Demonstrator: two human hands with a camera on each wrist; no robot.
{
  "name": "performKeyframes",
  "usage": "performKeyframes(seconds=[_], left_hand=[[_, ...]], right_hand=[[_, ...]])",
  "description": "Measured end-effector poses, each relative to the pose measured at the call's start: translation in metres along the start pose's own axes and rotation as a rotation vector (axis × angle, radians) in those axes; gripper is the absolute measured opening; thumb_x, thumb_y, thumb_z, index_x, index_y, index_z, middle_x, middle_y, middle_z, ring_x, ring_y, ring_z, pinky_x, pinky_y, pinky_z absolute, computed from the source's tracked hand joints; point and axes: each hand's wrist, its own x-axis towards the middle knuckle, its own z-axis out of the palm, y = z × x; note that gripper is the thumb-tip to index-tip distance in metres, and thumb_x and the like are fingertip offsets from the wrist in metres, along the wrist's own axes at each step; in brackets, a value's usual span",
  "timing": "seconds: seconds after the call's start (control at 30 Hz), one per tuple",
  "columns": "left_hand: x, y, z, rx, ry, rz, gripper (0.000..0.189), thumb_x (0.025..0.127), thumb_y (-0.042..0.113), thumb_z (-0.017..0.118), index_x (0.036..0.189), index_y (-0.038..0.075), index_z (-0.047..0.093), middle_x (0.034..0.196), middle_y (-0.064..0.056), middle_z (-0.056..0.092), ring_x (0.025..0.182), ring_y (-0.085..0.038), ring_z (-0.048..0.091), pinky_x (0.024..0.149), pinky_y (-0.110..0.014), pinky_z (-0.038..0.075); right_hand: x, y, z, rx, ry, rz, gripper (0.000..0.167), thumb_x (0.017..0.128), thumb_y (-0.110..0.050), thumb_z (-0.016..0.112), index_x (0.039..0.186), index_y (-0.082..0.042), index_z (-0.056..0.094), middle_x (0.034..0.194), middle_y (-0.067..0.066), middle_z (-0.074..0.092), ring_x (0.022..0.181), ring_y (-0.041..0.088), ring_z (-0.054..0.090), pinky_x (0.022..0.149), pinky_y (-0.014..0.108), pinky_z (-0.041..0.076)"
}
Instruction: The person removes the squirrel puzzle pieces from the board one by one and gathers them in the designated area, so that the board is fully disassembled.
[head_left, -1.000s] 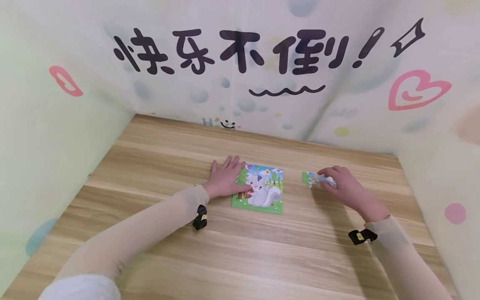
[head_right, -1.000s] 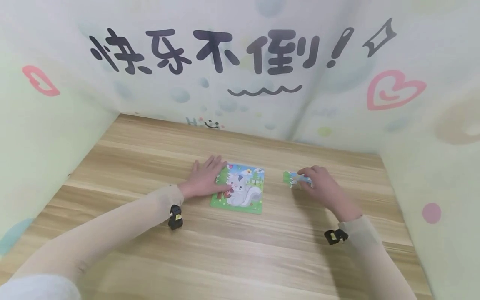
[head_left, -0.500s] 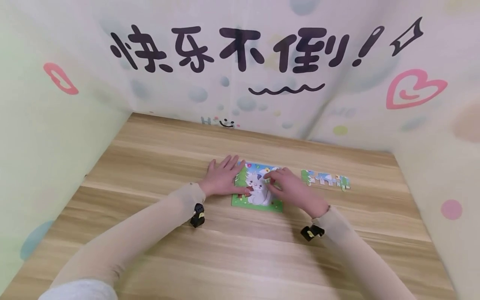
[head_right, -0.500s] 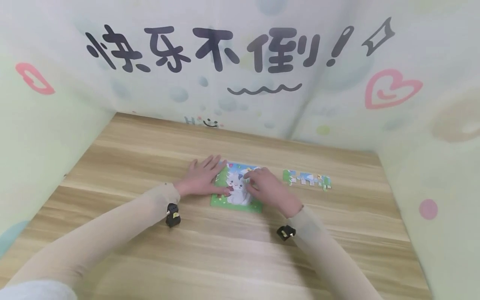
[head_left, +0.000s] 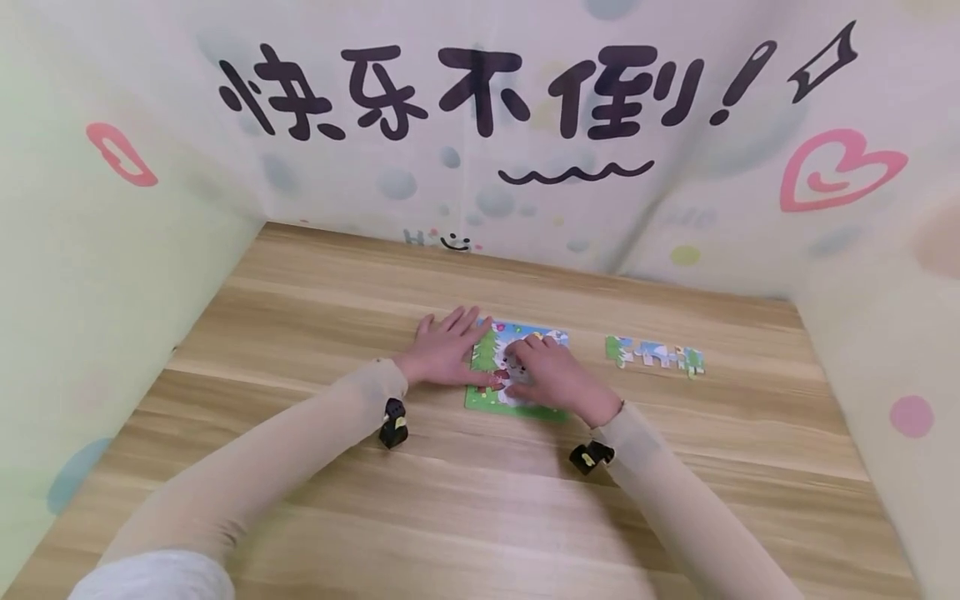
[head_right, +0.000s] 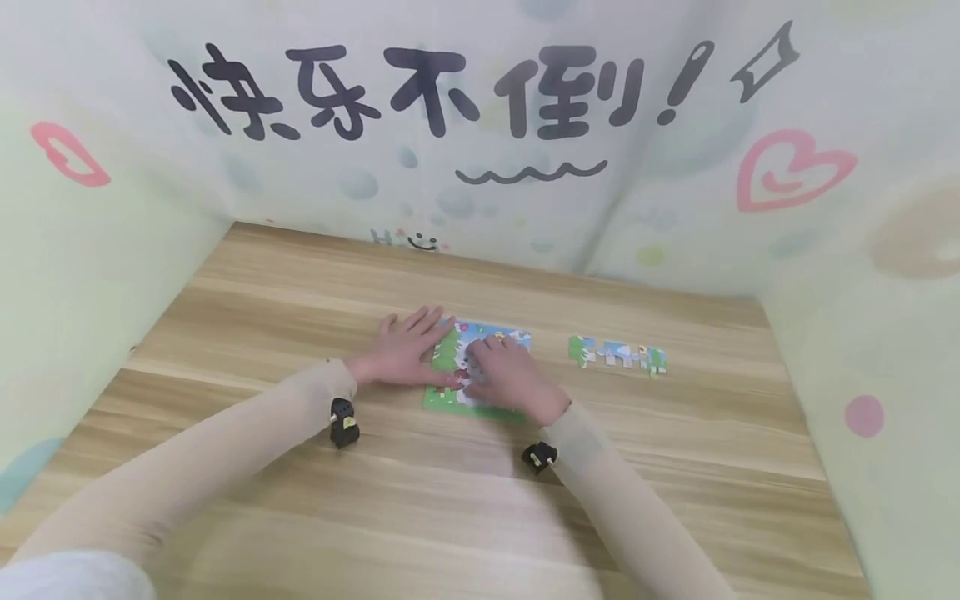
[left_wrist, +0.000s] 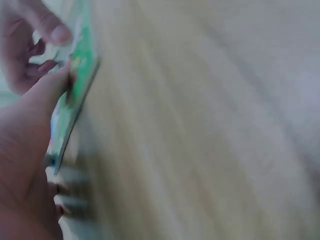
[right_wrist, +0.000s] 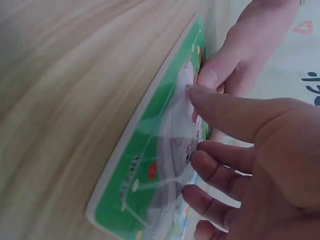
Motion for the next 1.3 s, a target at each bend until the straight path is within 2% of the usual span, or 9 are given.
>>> performKeyframes(seconds=[0.2,0.4,0.5,0.87,1.3], left_hand=[[0.0,-0.014,-0.004,-0.079,-0.06,0.038,0.116,0.087,0.075,0.065,0.169,0.021,0.003,0.174,-0.009,-0.011,0.16,-0.031,-0.012,0.122,-0.067,-0.01],[-0.003,-0.008,-0.017,-0.105,-0.088,0.08,0.116,0.087,0.069,0.07,0.169,0.018,0.005,0.174,-0.012,-0.009,0.16,-0.032,-0.012,0.123,-0.066,-0.009],[-0.004,-0.005,-0.02,-0.102,-0.103,0.084,0.117,0.087,0.067,0.072,0.169,0.018,0.005,0.174,-0.012,-0.009,0.16,-0.032,-0.012,0.123,-0.066,-0.009],[-0.008,-0.005,-0.016,-0.093,-0.097,0.075,0.115,0.088,0.068,0.07,0.169,0.017,0.006,0.175,-0.012,-0.009,0.161,-0.033,-0.011,0.123,-0.067,-0.008],[-0.007,-0.004,-0.017,-0.093,-0.122,0.061,0.113,0.091,0.065,0.069,0.169,0.016,0.005,0.174,-0.011,-0.011,0.16,-0.032,-0.014,0.123,-0.066,-0.011]], right_hand=[[0.005,-0.005,-0.008,0.006,-0.058,0.034,0.06,0.092,-0.031,0.081,0.141,-0.004,0.056,0.137,0.019,0.06,0.123,0.039,0.056,0.101,0.056,0.05],[0.01,-0.006,-0.017,0.084,-0.12,0.143,0.059,0.091,-0.028,0.083,0.139,-0.007,0.055,0.134,0.018,0.06,0.123,0.04,0.054,0.105,0.059,0.046],[0.01,-0.006,-0.019,0.112,-0.14,0.166,0.058,0.091,-0.027,0.083,0.138,-0.008,0.055,0.13,0.017,0.061,0.121,0.039,0.055,0.105,0.058,0.045],[0.013,-0.005,-0.015,0.132,-0.161,0.143,0.052,0.093,-0.026,0.08,0.134,-0.009,0.053,0.123,0.016,0.061,0.113,0.035,0.056,0.098,0.054,0.048],[0.015,-0.003,-0.013,0.159,-0.166,0.13,0.056,0.094,-0.024,0.08,0.139,-0.009,0.052,0.127,0.019,0.059,0.119,0.039,0.055,0.104,0.056,0.046]])
